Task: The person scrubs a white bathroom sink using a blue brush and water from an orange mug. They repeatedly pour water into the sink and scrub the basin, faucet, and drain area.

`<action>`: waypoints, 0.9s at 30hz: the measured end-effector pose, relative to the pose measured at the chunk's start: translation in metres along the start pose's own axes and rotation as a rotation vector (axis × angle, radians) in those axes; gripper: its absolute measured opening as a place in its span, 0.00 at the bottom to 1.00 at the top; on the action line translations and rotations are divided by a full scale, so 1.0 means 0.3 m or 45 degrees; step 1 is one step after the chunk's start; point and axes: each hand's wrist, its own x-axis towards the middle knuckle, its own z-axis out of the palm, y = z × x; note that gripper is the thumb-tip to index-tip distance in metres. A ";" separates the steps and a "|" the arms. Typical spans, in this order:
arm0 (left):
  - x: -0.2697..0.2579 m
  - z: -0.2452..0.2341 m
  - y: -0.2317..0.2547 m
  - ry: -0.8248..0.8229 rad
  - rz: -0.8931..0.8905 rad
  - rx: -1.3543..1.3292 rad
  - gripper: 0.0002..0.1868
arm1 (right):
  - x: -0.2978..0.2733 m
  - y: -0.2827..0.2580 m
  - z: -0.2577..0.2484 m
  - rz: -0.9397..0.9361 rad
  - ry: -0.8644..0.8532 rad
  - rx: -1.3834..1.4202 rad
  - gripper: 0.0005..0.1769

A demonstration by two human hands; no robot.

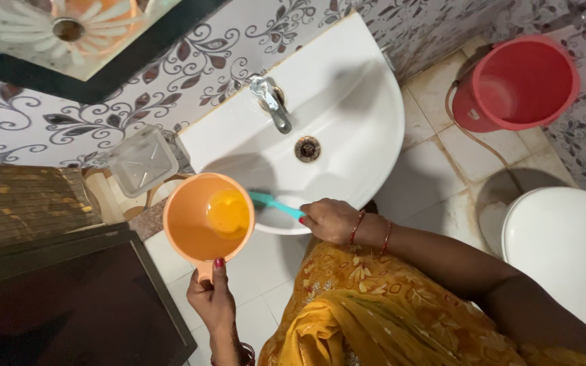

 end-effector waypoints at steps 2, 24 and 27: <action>-0.004 0.003 0.009 0.019 -0.020 0.040 0.11 | 0.027 0.016 0.017 -0.076 0.092 0.026 0.15; -0.003 0.032 0.003 0.025 -0.074 0.016 0.12 | 0.029 -0.184 -0.201 -0.196 0.859 -0.243 0.21; 0.001 0.036 0.002 0.016 -0.016 -0.006 0.12 | 0.022 -0.184 -0.178 0.020 0.712 -0.293 0.23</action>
